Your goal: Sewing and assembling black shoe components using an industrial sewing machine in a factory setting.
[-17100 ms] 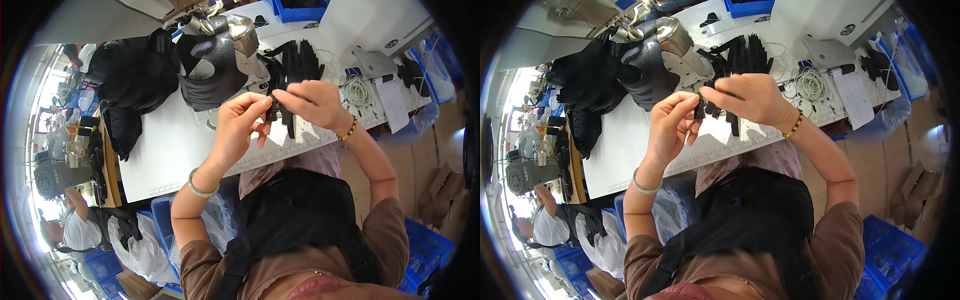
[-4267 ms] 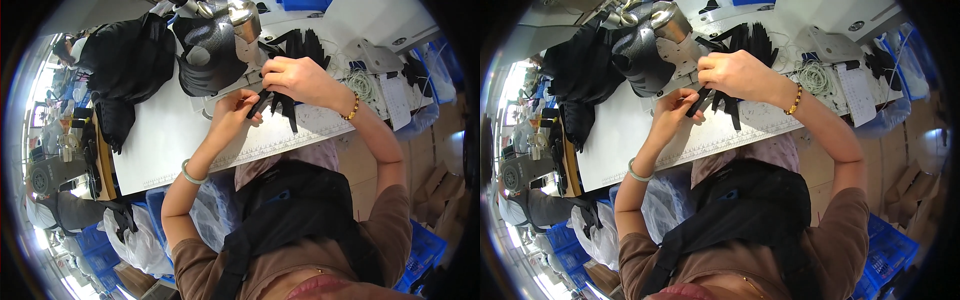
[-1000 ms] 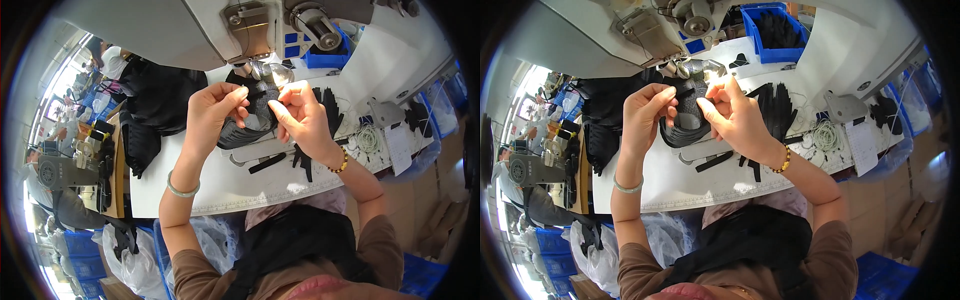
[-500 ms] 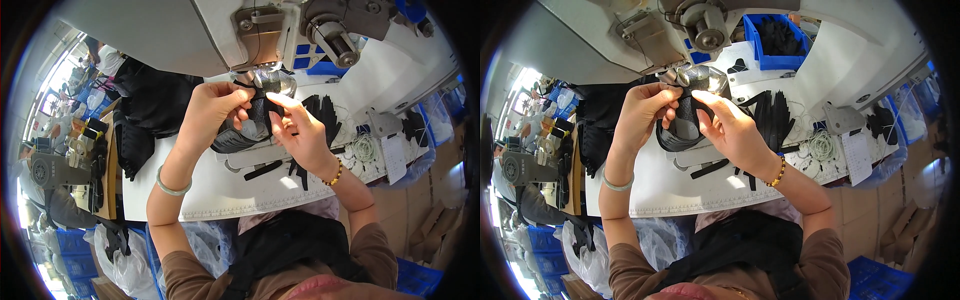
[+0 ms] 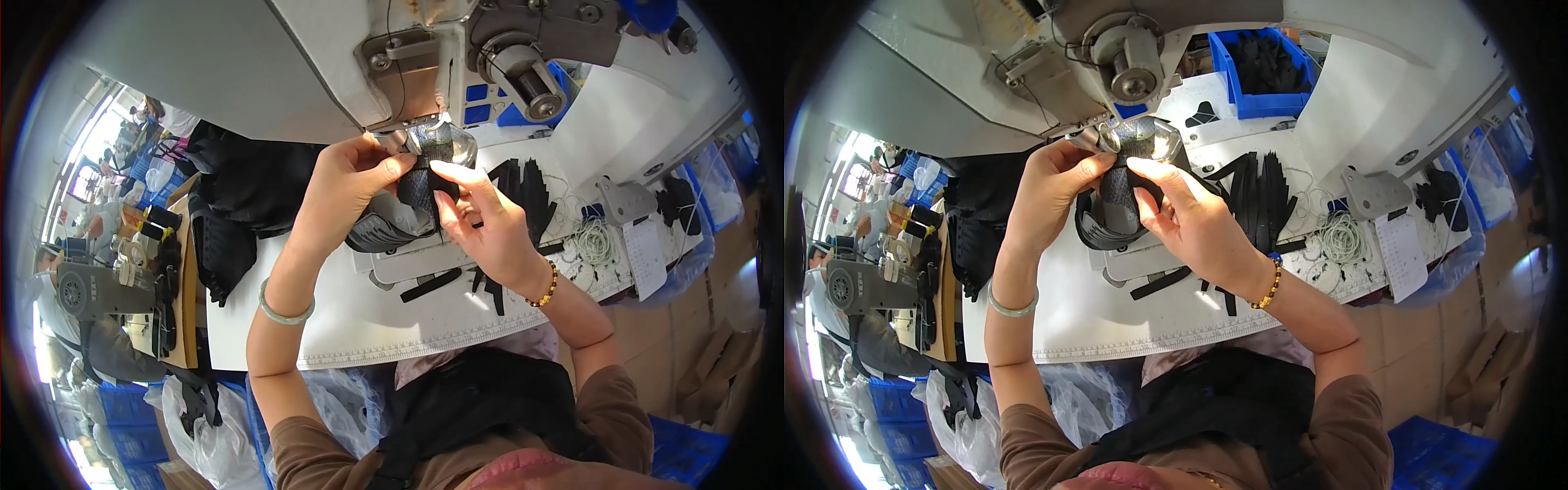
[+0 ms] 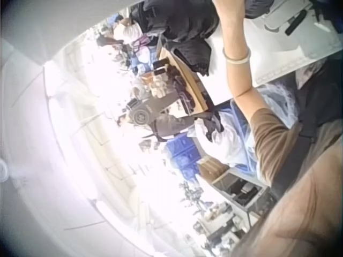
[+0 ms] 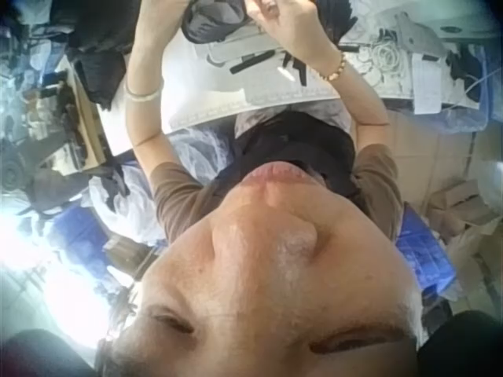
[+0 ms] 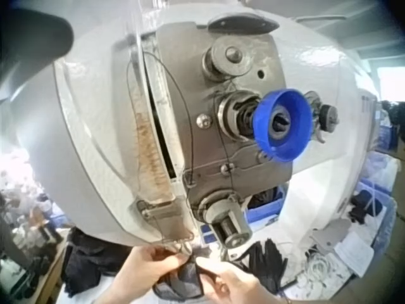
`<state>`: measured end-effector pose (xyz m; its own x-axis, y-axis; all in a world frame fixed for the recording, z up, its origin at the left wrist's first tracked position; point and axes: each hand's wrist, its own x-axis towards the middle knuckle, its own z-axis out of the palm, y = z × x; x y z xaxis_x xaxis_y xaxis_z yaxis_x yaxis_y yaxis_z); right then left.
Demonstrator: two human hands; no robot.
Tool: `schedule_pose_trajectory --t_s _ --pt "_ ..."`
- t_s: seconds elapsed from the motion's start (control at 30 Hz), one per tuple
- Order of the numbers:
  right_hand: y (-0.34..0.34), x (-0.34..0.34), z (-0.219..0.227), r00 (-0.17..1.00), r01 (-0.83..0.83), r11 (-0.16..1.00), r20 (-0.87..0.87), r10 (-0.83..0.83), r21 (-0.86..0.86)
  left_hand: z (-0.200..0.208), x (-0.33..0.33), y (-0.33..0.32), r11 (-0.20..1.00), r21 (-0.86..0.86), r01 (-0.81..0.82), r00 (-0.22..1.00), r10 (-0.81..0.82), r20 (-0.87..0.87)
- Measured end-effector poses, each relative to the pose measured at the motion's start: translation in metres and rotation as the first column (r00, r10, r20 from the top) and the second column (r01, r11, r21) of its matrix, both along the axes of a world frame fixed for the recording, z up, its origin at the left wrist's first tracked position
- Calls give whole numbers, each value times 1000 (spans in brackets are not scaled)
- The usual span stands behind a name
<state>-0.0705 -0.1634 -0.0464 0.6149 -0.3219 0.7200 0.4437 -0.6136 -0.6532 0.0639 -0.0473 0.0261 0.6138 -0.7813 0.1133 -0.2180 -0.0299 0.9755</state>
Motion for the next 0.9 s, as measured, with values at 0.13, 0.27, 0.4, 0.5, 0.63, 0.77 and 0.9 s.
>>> schedule_pose_trajectory --t_s 0.13,0.27,0.4,0.5,0.63,0.77,0.9 --pt "0 -1 1 1000 -4 1000 -6 4 0 2 0 1 999 -3 37 999 -37 1" --pt "1 0 4 998 48 996 43 -45 -75 -1 1 4 999 30 18 999 -20 35" --pt "4 0 8 998 57 994 32 -54 -94 1 0 7 1000 6 10 1000 -10 -27" --pt "6 -1 9 999 53 998 16 -52 -40 3 -1 5 1000 -3 0 996 -1 -90" --pt "4 -1 7 998 33 999 -47 -35 -34 4 0 3 1000 0 -5 995 5 -101" --pt "6 -1 7 998 60 998 16 -59 -17 8 -3 1 1000 -28 12 997 -14 -73" --pt "5 2 8 998 57 998 10 -57 -3 8 1 -1 1000 11 4 999 -4 -43"
